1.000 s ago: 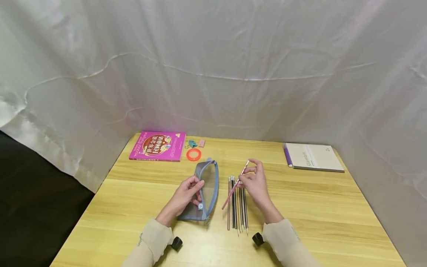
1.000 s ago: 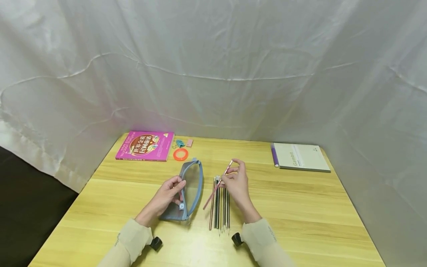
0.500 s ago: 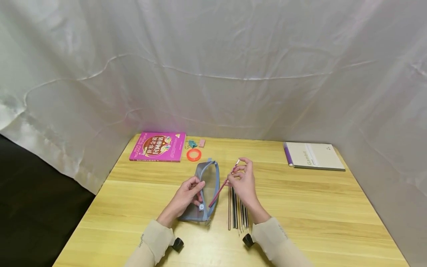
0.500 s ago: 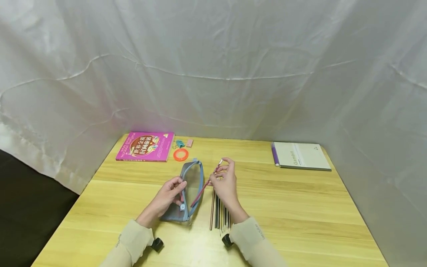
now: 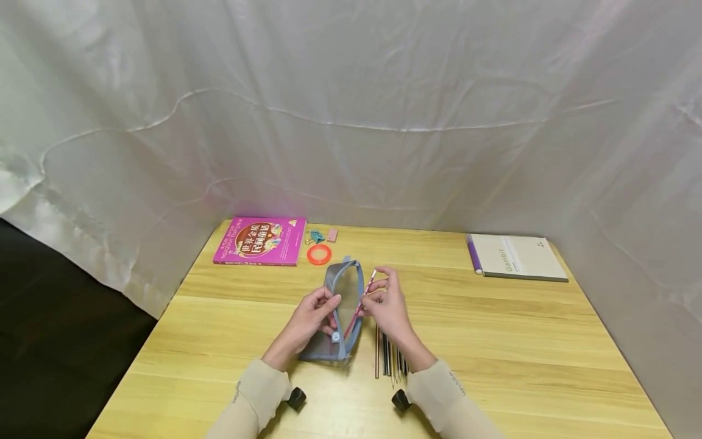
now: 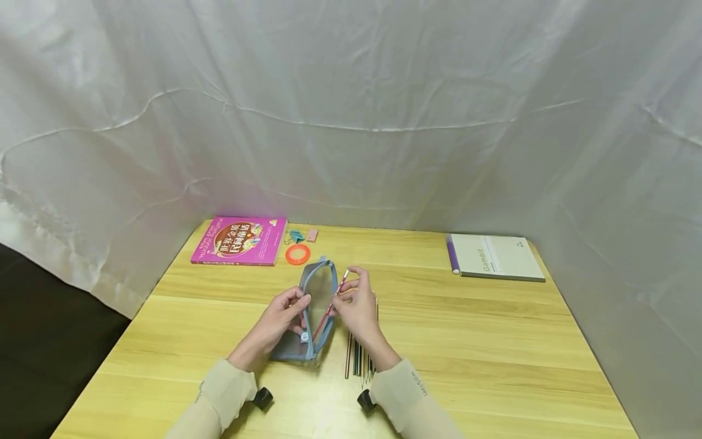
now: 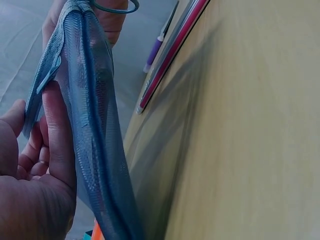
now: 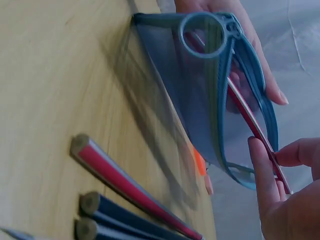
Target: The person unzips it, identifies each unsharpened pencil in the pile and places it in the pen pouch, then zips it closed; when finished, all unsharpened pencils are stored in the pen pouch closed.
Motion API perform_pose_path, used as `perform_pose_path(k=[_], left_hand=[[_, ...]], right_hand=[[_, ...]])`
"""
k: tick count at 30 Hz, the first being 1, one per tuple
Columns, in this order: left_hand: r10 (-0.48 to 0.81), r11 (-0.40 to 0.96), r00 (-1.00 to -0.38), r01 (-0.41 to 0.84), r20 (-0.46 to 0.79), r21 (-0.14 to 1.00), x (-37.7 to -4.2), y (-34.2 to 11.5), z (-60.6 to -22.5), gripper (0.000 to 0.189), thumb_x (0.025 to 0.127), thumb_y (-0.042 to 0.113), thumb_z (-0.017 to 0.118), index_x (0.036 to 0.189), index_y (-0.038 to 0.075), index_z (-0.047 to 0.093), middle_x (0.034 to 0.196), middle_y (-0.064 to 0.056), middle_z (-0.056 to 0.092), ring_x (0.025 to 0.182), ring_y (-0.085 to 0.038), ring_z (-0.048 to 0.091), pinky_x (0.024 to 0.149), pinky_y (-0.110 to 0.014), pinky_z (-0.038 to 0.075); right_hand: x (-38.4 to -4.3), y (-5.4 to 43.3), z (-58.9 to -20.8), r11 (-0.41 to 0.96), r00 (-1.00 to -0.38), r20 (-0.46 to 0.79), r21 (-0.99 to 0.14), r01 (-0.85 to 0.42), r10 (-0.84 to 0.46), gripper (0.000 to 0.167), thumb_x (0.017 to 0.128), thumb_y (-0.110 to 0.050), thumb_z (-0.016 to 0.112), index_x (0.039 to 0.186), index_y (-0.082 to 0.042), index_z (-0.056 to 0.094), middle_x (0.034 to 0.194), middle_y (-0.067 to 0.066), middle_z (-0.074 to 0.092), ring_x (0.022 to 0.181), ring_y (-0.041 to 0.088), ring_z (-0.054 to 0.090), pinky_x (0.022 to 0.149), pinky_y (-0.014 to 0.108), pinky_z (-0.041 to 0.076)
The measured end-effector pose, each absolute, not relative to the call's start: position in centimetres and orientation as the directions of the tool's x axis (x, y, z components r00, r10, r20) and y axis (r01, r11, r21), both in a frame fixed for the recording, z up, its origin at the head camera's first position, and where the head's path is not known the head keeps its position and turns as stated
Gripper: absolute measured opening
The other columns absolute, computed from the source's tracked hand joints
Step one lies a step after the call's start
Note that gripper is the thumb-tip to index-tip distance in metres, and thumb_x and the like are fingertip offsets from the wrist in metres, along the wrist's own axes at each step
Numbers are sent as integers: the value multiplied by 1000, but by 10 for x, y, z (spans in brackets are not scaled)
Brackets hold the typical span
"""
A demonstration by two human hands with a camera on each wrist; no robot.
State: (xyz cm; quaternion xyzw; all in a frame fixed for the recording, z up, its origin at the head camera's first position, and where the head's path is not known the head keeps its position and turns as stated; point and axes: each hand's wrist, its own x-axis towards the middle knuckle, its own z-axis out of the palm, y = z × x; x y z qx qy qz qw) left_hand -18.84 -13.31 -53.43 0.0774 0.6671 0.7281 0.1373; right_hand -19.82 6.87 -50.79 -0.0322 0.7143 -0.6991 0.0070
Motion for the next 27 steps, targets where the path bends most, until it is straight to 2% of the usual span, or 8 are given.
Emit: perform_pose_path(k=[5, 13, 19, 27], left_hand=[[299, -75, -952, -95, -69, 993, -189, -130, -532, 31, 107, 28, 60, 96, 2, 50, 72, -2, 58, 58, -10, 58, 49, -24, 58], [295, -67, -953, -94, -70, 993, -188, -127, -530, 30, 107, 27, 60, 96, 0, 52, 70, -3, 57, 57, -9, 57, 49, -22, 55], [300, -65, -952, -89, -66, 994, -188, -127, -530, 26, 107, 27, 60, 94, 5, 52, 70, -3, 58, 57, -10, 58, 49, -23, 57], [320, -72, -946, -82, -54, 994, -188, -128, -530, 32, 107, 26, 59, 97, -2, 49, 71, -5, 57, 58, -10, 58, 49, -24, 58]], right_hand=[[-197, 63, -507, 18, -996, 8, -1000, -9, -88, 73, 87, 18, 62, 150, -8, 34, 114, 21, 51, 77, 18, 67, 68, 36, 67], [-198, 57, -506, 35, -994, 1, -999, -5, -109, 76, 87, 16, 64, 153, -8, 36, 113, 19, 53, 77, 19, 66, 68, 36, 67], [-199, 54, -505, 70, -996, -28, -997, 21, -89, 77, 88, 13, 68, 156, -7, 36, 116, 23, 55, 78, 20, 66, 68, 39, 67], [-198, 54, -505, 88, -996, -64, -994, 58, -66, 76, 88, 11, 70, 154, -7, 38, 118, 23, 57, 77, 18, 67, 69, 36, 67]])
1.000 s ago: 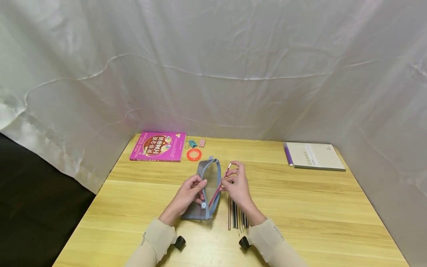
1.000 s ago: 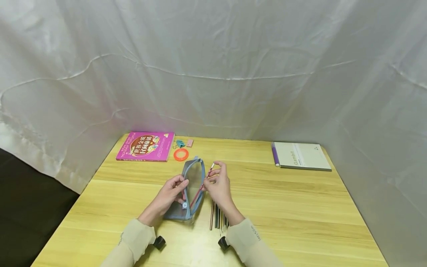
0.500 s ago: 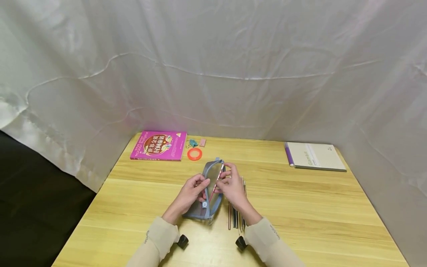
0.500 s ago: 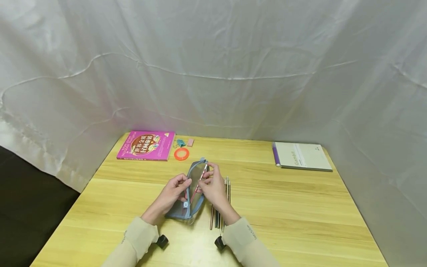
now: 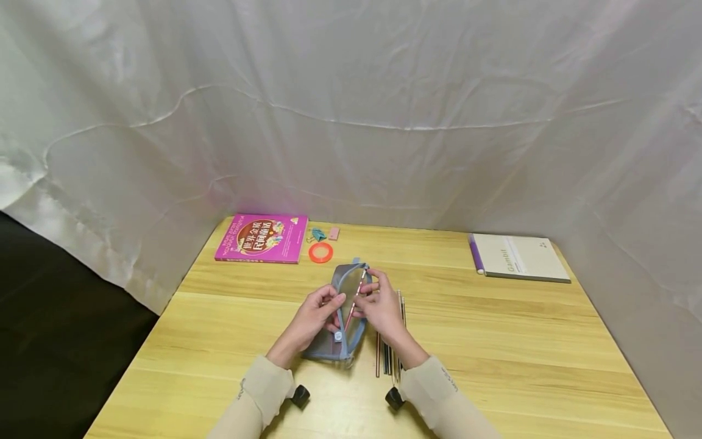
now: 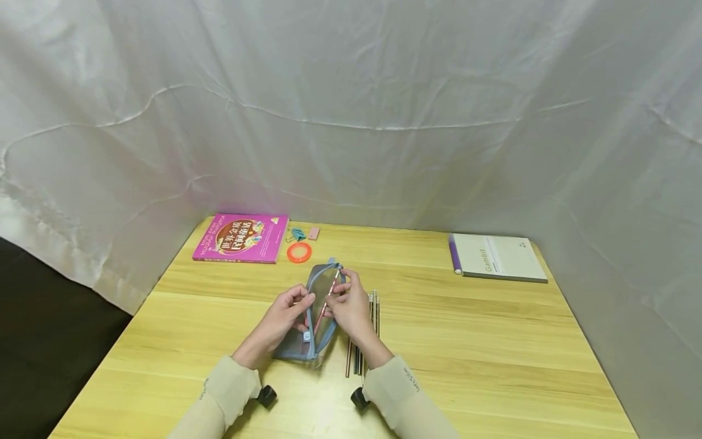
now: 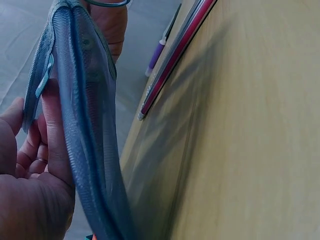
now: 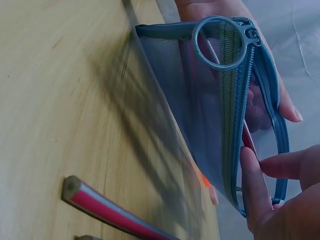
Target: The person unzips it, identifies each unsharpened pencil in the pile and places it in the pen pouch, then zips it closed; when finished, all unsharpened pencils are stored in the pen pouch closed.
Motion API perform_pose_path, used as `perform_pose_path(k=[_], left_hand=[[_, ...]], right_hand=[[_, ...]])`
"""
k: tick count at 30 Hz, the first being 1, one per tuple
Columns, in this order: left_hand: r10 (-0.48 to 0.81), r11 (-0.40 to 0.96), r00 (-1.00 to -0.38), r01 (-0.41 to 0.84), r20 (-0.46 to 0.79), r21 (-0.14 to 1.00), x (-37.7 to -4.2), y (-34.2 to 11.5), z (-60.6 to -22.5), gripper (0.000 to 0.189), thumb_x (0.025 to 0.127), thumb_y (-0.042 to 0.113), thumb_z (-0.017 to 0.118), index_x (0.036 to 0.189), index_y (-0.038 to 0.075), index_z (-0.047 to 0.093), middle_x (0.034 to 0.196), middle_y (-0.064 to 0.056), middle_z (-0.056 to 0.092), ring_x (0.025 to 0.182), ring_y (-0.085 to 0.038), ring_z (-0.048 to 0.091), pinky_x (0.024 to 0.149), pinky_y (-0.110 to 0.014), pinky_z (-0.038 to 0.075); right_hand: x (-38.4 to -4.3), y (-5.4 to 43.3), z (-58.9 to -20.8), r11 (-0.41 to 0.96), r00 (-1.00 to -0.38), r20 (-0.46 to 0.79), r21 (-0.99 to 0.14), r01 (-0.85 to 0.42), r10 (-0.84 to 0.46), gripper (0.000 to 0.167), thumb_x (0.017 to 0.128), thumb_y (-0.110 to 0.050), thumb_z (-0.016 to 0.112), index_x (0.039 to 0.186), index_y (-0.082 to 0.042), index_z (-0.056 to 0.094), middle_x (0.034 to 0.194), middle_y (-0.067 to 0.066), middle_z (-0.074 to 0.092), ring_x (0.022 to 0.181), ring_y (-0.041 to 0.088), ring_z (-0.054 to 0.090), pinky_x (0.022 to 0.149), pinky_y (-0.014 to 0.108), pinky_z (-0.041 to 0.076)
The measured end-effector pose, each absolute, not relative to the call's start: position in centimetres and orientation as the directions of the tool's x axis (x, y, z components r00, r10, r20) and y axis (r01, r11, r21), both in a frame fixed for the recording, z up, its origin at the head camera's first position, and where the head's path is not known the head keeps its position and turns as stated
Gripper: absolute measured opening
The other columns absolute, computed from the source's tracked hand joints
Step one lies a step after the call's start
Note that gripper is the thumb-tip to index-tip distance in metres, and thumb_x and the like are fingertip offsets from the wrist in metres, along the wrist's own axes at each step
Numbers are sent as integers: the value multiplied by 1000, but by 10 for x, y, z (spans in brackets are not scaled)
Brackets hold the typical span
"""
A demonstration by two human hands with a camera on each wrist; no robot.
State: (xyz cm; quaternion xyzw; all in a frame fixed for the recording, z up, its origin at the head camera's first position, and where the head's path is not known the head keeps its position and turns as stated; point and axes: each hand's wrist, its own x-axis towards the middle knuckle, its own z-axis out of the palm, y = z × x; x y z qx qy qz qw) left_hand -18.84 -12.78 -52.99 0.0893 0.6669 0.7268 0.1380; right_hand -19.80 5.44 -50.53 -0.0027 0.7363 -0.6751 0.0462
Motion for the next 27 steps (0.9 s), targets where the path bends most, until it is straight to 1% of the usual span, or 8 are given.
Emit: perform_pose_path(k=[2, 6, 9, 14, 17, 22, 24, 27], left_hand=[[318, -71, -947, -81, -54, 994, -189, -128, -529, 31, 108, 27, 59, 96, -1, 49, 71, -4, 57, 57, -10, 58, 49, -23, 57], [314, -73, -948, -82, -55, 994, -189, -128, -528, 27, 108, 28, 59, 93, 6, 51, 71, -3, 56, 57, -10, 58, 49, -23, 57], [313, -73, -948, -88, -61, 993, -190, -128, -529, 27, 107, 30, 59, 92, 9, 51, 70, -3, 56, 57, -10, 58, 49, -24, 57], [310, -75, -948, -100, -72, 992, -191, -128, -530, 28, 107, 31, 60, 92, 9, 51, 68, -2, 57, 56, -10, 58, 48, -25, 57], [308, -82, -949, -98, -69, 992, -190, -129, -529, 28, 106, 31, 60, 92, 8, 51, 68, -2, 57, 56, -10, 58, 48, -25, 57], [305, -91, -950, -95, -63, 991, -190, -130, -530, 27, 106, 30, 61, 93, 8, 52, 68, -1, 57, 56, -9, 58, 48, -24, 58], [303, -93, -951, -95, -62, 991, -190, -130, -530, 27, 106, 29, 61, 93, 8, 52, 68, -1, 57, 55, -9, 57, 48, -24, 57], [302, -90, -951, -94, -63, 991, -189, -130, -531, 29, 107, 28, 61, 94, 4, 51, 68, -1, 56, 55, -9, 57, 48, -24, 57]], right_hand=[[-198, 55, -505, 84, -995, -68, -994, 62, -68, 75, 89, 11, 71, 154, -7, 38, 118, 23, 57, 79, 19, 68, 69, 35, 67], [-196, 57, -505, 72, -994, -72, -995, 67, -76, 72, 91, 10, 71, 153, -7, 39, 118, 23, 55, 83, 22, 69, 70, 36, 67], [-196, 59, -504, 73, -993, -72, -995, 65, -89, 69, 92, 9, 69, 153, -6, 39, 118, 23, 55, 87, 30, 71, 70, 36, 67], [-195, 65, -501, 77, -992, -69, -995, 61, -103, 64, 94, 6, 68, 151, -6, 42, 119, 24, 55, 93, 42, 71, 68, 36, 67], [-196, 70, -497, 63, -993, -68, -996, 62, -96, 62, 94, 7, 68, 149, -7, 45, 118, 22, 55, 93, 42, 71, 70, 38, 67], [-196, 87, -493, 59, -994, -81, -995, 76, -73, 59, 93, 7, 67, 147, -7, 47, 118, 21, 54, 88, 33, 72, 76, 45, 67], [-196, 97, -494, 65, -994, -92, -994, 88, -62, 58, 94, 7, 67, 147, -7, 48, 119, 21, 54, 89, 32, 71, 78, 46, 66], [-196, 117, -498, 86, -992, -110, -991, 105, -55, 54, 95, 4, 68, 146, -4, 49, 119, 21, 53, 88, 30, 71, 76, 41, 67]])
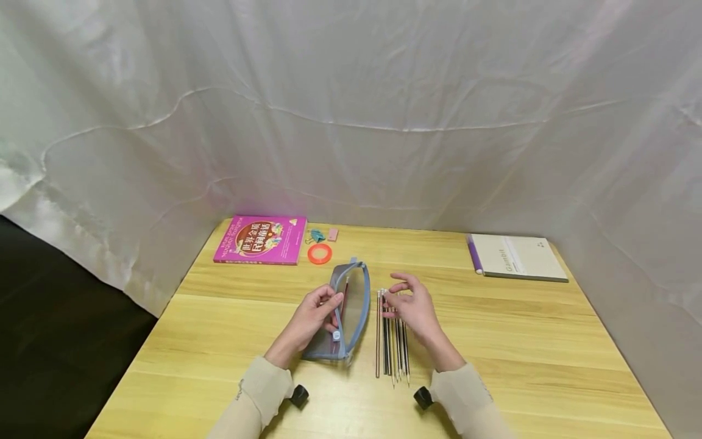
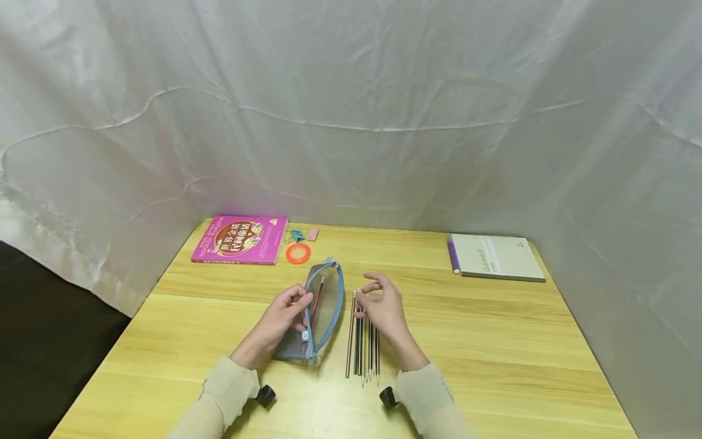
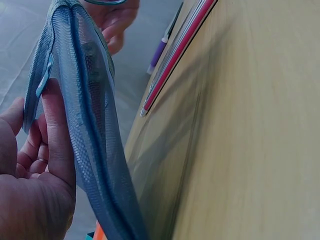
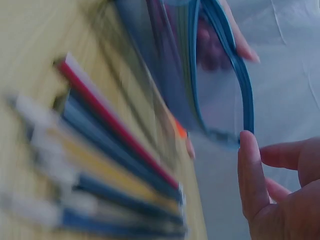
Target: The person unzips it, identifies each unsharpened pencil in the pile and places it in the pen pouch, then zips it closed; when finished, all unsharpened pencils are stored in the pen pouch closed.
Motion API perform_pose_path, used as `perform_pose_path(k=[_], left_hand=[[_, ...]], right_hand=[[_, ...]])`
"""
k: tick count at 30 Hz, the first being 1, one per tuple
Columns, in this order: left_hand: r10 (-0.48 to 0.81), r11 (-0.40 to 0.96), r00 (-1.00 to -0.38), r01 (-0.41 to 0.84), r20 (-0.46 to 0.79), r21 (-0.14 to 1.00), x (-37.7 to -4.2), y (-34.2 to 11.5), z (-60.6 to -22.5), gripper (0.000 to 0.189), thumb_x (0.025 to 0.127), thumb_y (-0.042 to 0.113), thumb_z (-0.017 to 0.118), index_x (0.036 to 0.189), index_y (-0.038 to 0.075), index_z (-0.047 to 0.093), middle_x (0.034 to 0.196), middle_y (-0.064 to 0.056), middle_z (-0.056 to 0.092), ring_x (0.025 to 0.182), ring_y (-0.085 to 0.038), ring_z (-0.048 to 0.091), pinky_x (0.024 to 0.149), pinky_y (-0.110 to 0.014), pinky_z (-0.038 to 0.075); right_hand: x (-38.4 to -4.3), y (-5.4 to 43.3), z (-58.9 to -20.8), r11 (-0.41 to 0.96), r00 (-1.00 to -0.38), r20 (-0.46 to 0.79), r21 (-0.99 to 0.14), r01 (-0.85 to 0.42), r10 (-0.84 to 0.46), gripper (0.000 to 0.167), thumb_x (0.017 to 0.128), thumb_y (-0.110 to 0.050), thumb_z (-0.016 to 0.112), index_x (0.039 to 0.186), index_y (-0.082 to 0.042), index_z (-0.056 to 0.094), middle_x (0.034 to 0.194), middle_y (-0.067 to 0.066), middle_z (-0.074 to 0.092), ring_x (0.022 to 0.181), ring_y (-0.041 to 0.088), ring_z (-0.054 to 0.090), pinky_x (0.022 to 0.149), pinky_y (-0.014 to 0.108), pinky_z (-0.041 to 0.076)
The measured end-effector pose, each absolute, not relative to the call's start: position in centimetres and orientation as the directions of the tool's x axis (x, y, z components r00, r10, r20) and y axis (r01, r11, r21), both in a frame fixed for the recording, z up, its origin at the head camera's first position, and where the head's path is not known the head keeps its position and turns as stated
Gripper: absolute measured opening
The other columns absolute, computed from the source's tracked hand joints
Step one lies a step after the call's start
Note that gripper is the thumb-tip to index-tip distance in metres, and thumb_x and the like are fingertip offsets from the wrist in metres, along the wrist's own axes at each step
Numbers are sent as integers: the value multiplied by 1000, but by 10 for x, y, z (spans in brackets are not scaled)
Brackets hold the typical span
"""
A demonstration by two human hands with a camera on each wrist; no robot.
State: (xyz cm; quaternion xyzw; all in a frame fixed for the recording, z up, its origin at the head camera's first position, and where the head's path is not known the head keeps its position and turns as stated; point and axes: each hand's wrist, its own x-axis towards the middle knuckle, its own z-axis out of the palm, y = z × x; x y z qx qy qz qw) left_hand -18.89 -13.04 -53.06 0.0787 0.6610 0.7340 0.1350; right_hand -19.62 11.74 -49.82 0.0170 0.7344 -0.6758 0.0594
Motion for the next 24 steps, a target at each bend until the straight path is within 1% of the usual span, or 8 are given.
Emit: perform_pose_path(k=[5, 9, 12, 15, 20, 24], left_hand=[[294, -71, -952, -105, -80, 992, -187, -138, -531, 37, 107, 30, 60, 99, -4, 49, 70, -2, 56, 56, -10, 57, 48, -24, 57], [285, -58, -955, -104, -83, 993, -187, -143, -531, 39, 106, 30, 60, 100, -6, 48, 71, -3, 56, 57, -10, 58, 48, -25, 57], [287, -54, -954, -106, -86, 993, -187, -144, -531, 40, 106, 30, 60, 101, -7, 48, 71, -3, 56, 57, -10, 58, 48, -25, 58], [289, -55, -953, -111, -91, 992, -186, -144, -530, 39, 107, 30, 60, 101, -7, 48, 71, -3, 56, 57, -10, 57, 48, -25, 57], [285, -57, -954, -113, -92, 992, -186, -143, -530, 38, 106, 30, 61, 100, -6, 49, 72, -3, 56, 57, -11, 58, 48, -25, 57], [284, -56, -954, -112, -92, 992, -186, -144, -531, 38, 106, 30, 61, 100, -5, 49, 73, -3, 56, 58, -11, 58, 49, -25, 58]], right_hand=[[-193, 148, -509, 139, -988, -151, -980, 144, -45, 52, 97, 2, 68, 145, 2, 49, 116, 19, 57, 79, 27, 72, 72, 41, 67], [-189, 160, -515, 190, -983, -183, -966, 175, -25, 46, 97, 2, 67, 141, 4, 52, 113, 20, 62, 74, 28, 73, 68, 41, 67], [-187, 163, -519, 212, -978, -208, -957, 198, -26, 43, 97, 4, 65, 138, 4, 55, 113, 23, 64, 71, 26, 71, 64, 38, 66], [-186, 163, -526, 232, -973, -228, -949, 215, -31, 41, 95, 6, 66, 134, 3, 58, 110, 22, 65, 70, 24, 68, 60, 35, 64], [-187, 159, -535, 276, -972, -232, -936, 217, -23, 40, 90, 7, 71, 128, -1, 63, 102, 16, 67, 66, 22, 64, 55, 30, 60], [-188, 156, -538, 304, -976, -216, -931, 203, -11, 42, 87, 8, 74, 126, -2, 65, 100, 15, 67, 63, 20, 63, 52, 29, 59]])
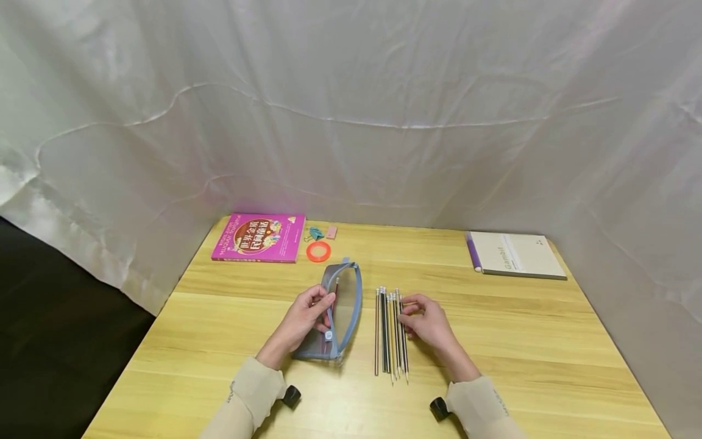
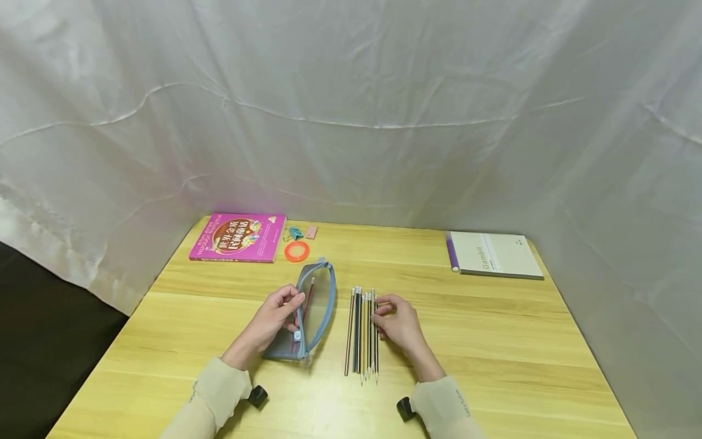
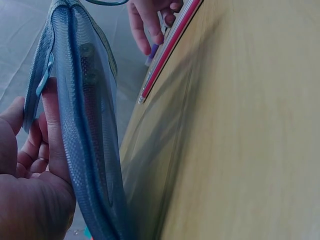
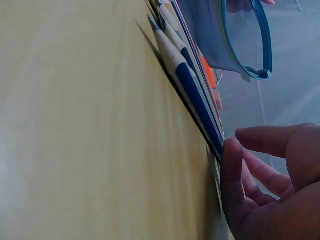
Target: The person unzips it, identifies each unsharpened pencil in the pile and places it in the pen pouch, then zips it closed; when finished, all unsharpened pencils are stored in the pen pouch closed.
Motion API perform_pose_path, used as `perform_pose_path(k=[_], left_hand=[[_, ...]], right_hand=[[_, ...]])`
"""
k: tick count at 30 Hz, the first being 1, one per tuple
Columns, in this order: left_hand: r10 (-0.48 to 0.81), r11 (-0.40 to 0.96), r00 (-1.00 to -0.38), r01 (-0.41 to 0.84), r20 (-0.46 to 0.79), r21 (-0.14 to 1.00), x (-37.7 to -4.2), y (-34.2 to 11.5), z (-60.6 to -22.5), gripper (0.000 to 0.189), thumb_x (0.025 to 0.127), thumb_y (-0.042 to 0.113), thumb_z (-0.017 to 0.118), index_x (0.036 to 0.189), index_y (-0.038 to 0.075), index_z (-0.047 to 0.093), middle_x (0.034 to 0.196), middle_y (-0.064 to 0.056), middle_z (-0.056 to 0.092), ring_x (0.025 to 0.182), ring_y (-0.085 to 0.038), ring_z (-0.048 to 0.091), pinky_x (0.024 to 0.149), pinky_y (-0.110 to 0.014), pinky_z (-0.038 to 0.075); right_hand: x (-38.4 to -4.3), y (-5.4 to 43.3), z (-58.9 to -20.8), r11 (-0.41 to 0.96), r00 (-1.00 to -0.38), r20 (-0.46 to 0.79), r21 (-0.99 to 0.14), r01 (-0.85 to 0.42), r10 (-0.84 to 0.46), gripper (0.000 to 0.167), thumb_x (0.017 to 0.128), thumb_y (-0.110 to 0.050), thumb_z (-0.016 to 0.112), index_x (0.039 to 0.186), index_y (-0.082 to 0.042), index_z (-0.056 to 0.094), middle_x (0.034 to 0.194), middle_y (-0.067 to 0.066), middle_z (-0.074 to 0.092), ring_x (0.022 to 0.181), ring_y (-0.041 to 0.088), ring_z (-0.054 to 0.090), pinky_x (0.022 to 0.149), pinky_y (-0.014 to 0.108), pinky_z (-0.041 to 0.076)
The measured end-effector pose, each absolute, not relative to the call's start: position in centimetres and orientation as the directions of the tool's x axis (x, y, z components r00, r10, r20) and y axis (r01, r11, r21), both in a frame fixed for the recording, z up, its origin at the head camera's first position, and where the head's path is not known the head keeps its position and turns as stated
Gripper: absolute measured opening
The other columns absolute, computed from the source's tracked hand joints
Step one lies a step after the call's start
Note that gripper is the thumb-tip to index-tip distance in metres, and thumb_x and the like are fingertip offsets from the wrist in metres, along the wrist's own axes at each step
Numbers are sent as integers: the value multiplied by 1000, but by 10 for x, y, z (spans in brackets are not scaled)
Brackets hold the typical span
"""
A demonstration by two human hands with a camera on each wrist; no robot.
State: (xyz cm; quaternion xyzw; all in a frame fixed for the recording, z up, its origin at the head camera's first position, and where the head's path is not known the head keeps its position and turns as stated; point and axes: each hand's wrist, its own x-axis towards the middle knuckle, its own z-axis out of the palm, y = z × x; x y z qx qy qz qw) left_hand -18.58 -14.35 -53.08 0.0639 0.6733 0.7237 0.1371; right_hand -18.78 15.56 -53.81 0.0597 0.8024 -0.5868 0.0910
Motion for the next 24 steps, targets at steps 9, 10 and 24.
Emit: perform_pose_path(k=[9, 10, 24], left_hand=[[279, -42, -957, -102, -86, 994, -186, -144, -530, 41, 106, 32, 61, 102, -8, 49, 74, -3, 56, 59, -12, 58, 49, -25, 58], [279, -44, -957, -101, -85, 994, -186, -144, -530, 41, 106, 31, 61, 102, -8, 49, 74, -3, 56, 59, -12, 58, 50, -25, 58], [269, -48, -959, -103, -87, 993, -187, -143, -532, 40, 107, 31, 60, 103, -7, 49, 75, -3, 56, 59, -12, 59, 49, -25, 58]], right_hand=[[-189, 153, -538, 349, -977, -210, -918, 189, -23, 51, 79, 15, 77, 126, -2, 66, 106, 16, 65, 60, 16, 58, 51, 30, 57], [-189, 154, -538, 351, -977, -211, -917, 190, -23, 51, 79, 15, 77, 126, -2, 66, 105, 16, 65, 59, 15, 58, 51, 30, 57], [-190, 159, -537, 373, -977, -214, -907, 196, -7, 54, 75, 21, 68, 125, -1, 67, 104, 15, 65, 60, 14, 56, 50, 26, 55]])
